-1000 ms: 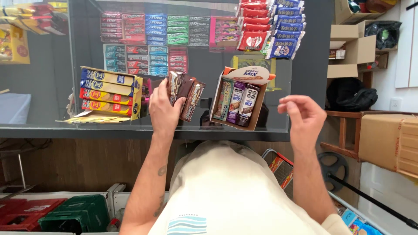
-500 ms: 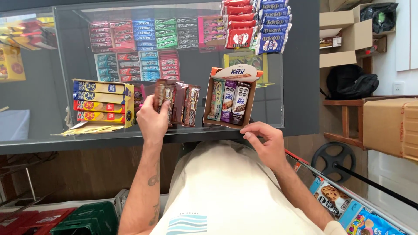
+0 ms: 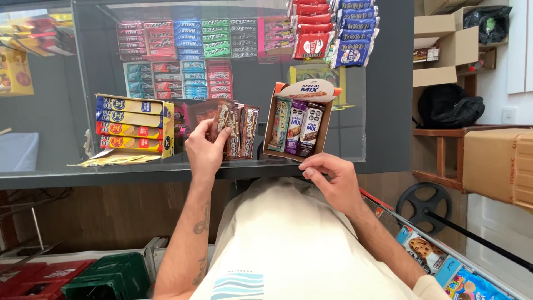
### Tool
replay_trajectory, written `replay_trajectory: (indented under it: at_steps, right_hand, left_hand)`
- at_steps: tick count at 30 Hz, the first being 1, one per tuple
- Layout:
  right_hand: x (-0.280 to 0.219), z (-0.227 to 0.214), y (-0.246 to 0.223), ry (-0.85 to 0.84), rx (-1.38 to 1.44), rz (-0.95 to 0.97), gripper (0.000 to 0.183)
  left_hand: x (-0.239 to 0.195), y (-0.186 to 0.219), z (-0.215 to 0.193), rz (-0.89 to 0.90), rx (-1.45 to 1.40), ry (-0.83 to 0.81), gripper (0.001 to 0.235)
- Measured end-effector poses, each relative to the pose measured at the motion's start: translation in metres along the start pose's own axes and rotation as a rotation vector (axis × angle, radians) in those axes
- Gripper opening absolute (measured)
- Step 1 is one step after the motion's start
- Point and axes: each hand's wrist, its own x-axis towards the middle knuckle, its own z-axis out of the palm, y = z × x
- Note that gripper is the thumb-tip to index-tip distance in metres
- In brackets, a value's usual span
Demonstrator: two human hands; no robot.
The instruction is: Organizing and arranging various snack bars inside a glass display counter
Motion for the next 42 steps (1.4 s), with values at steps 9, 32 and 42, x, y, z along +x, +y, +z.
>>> replay_trajectory:
  at_steps: [9, 32, 42]
  right_hand:
    - [0.003, -0.022, 0.002, 0.03, -0.057, -0.002, 0.014]
    - [-0.001, -0.013, 0.007, 0.011, -0.044, -0.024, 0.015]
    - [-0.001, -0.016, 0.011, 0.024, -0.031, -0.023, 0.013]
  left_hand:
    - [0.005, -0.016, -0.013, 0.023, -0.125, 0.044, 0.031]
    - [-0.026, -0.003, 0.037, 0.319, 0.422, 0.095, 0.084]
    - [-0.013, -0.004, 0.009, 0.19, 0.296, 0.078, 0.061]
